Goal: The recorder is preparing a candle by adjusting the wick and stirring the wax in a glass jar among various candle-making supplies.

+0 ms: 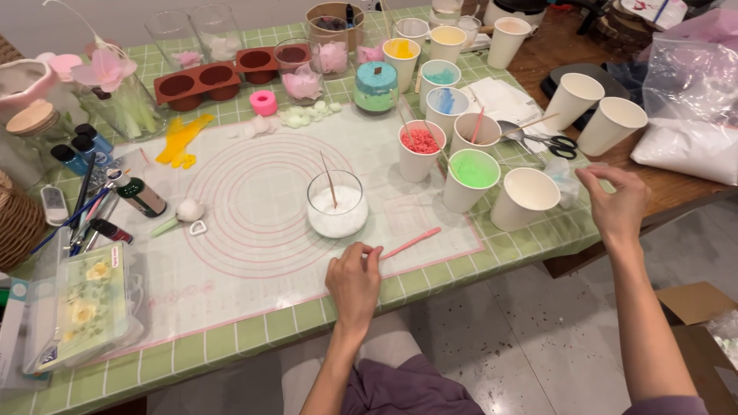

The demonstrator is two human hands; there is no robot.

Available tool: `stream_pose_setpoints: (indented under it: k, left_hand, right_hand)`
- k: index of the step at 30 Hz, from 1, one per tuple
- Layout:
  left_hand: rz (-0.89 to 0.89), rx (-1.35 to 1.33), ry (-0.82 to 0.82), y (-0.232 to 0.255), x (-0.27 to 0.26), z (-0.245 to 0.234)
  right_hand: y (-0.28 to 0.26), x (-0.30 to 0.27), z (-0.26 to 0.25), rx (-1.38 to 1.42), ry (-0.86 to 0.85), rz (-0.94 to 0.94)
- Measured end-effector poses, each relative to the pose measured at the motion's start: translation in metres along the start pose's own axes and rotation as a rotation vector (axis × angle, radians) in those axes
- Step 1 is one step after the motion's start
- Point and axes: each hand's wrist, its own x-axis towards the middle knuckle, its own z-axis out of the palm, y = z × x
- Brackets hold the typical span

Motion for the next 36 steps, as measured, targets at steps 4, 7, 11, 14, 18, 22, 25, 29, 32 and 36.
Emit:
stream_pose_setpoints:
  k: [4,7,11,14,18,22,25,29,32,36]
  left_hand:
    - [0.025,0.060,0.035,0.005,0.001,-0.008]
    - [0.107,-0.066,0.113,0.018,-0.001,-0.022]
    - [0.027,-0.168,0.026,0.042,-0.015,-0.035]
    - [0.052,-0.237,-0.016,0.061,-0.027,-0.035]
    - [-0.064,-0.390,-0.144,0.097,-0.042,-0.026]
    - [0.066,-0.564,-0.243,0.154,-0.045,-0.001]
    - [0.175,-0.647,-0.343,0.215,-0.030,0.034]
    - [0.260,-0.709,-0.491,0.293,-0.004,0.117]
    - [0.278,-0.743,-0.566,0.338,0.012,0.207]
    - [0.327,-0.806,-0.661,0.377,0.016,0.320]
  right_hand:
    - [0.036,-0.034,0.016,0.390,-0.160,0.440]
    - [0.029,-0.042,0.007,0.424,-0.164,0.423]
    - [0.021,-0.058,-0.005,0.463,-0.139,0.515]
    - [0.024,-0.069,-0.006,0.506,-0.095,0.512]
    - [0.028,-0.087,-0.010,0.567,-0.072,0.568]
    - [0.044,-0.109,-0.018,0.691,-0.027,0.609]
    - [0.071,-0.110,-0.024,0.758,0.008,0.661]
    - [0.127,-0.118,-0.015,0.865,0.073,0.739]
    - [0.185,-0.109,0.001,0.871,0.139,0.753]
    - [0.248,-0.088,0.007,0.902,0.224,0.790]
